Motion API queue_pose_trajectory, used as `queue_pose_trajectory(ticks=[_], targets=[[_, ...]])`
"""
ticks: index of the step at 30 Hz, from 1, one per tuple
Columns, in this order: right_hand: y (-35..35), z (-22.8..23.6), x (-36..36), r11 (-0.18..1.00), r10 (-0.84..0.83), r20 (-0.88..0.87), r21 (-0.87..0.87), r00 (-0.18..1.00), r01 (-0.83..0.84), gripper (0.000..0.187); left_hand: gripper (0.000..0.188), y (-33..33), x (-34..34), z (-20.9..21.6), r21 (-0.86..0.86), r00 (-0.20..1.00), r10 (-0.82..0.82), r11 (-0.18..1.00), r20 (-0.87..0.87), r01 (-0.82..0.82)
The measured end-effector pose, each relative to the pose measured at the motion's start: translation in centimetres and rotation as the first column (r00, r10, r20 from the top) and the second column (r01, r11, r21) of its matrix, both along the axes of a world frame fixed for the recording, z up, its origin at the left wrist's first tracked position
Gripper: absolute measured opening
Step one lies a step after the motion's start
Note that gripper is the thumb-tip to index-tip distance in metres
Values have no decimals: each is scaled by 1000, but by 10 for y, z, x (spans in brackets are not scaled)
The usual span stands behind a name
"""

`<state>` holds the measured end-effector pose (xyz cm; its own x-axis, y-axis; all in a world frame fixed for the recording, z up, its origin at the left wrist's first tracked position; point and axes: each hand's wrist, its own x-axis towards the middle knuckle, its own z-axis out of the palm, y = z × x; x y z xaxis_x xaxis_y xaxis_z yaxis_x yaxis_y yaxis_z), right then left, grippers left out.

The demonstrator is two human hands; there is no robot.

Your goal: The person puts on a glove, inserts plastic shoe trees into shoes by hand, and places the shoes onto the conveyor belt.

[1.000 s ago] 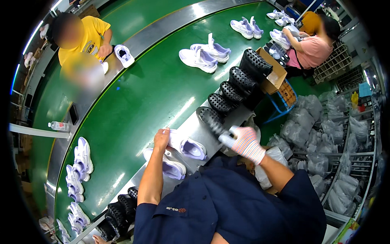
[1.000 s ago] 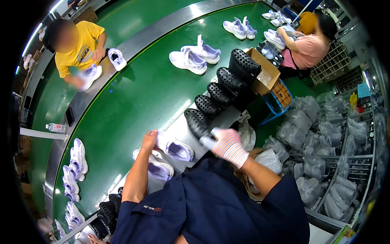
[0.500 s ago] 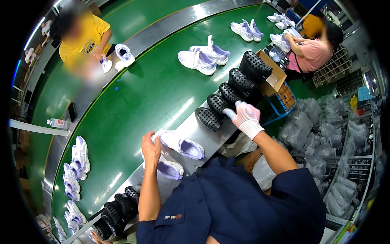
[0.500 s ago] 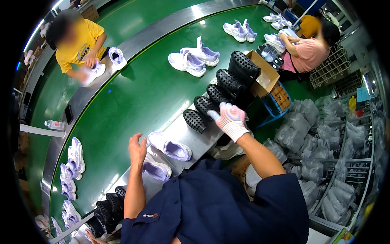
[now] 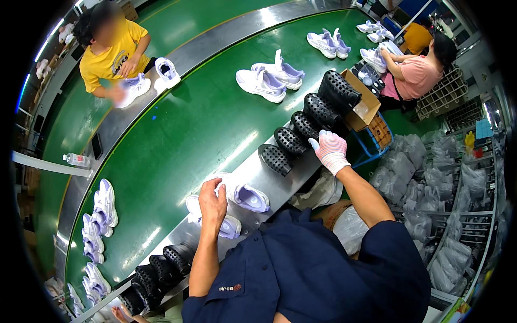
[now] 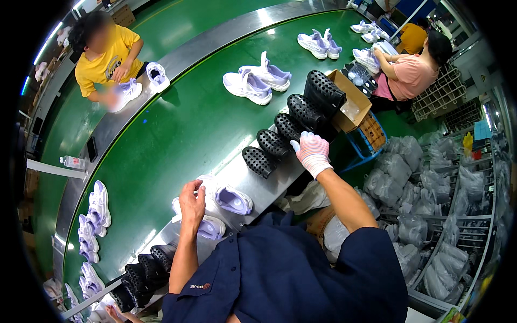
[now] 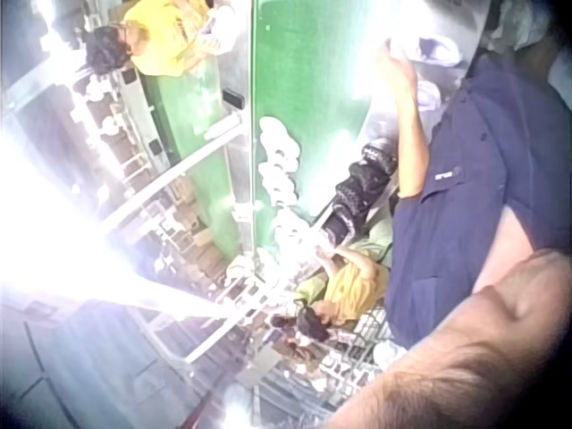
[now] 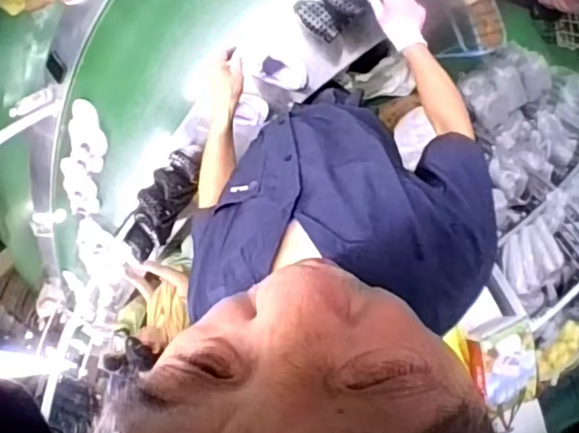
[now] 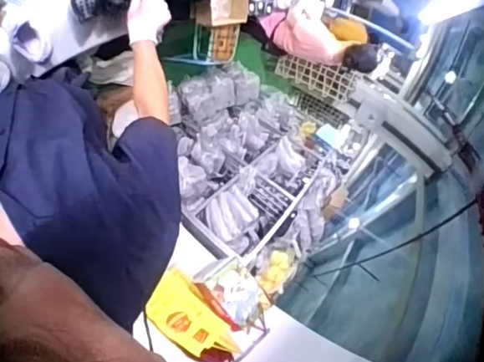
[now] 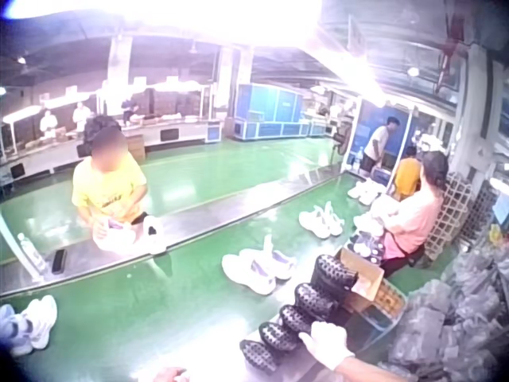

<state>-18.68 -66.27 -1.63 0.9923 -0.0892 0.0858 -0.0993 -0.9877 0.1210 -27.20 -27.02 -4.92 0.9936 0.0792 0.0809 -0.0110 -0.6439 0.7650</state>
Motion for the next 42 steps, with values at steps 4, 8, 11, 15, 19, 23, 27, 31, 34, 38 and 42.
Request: queue_pose_trajectory(ticks=[4, 8, 11, 15, 19, 23, 27, 31, 34, 38, 42], targets=[[3, 32, -15, 994, 109, 113, -26, 988, -107, 41, 18, -13, -1, 24, 34, 987, -5, 999, 160, -1], [39, 107, -58, 890, 226, 205, 354, 952, -287, 37, 42, -38, 5, 64, -276, 998, -65, 959, -18, 57], [75, 128, -89, 574, 358, -15, 792, 934, -207, 34, 94, -65, 16, 78, -897, 968, -249, 433, -22, 91], [108, 108, -110, 358, 392, -193, 933, 900, 45, 42, 73, -75, 17, 85, -980, 948, -311, 197, -71, -8], [121, 89, -120, 329, 387, -211, 941, 898, 80, 39, 59, -65, 8, 69, -943, 948, -286, 329, -141, -41], [127, 75, -127, 323, 335, -267, 934, 904, 156, 36, 58, -60, 5, 61, -919, 927, -307, 384, -216, -87], [104, 56, -130, 557, 370, -354, 825, 859, 101, 41, 59, -34, 6, 50, -281, 992, 96, 953, -82, -115], [111, 40, -118, 774, 440, -504, 633, 743, -29, 48, 79, -30, -2, -5, 96, 949, -173, 974, -264, 204], [123, 33, -106, 846, 465, -554, 509, 691, -161, 49, 34, -29, 3, -34, 148, 957, -170, 967, -236, 209], [147, 29, -94, 865, 475, -557, 438, 681, -245, 39, 26, -35, 12, -38, 200, 957, -242, 942, -159, 271], [174, 2, -93, 839, 515, -442, 438, 734, -324, 24, 28, -40, 15, -38, 180, 939, -290, 930, -184, 322]])
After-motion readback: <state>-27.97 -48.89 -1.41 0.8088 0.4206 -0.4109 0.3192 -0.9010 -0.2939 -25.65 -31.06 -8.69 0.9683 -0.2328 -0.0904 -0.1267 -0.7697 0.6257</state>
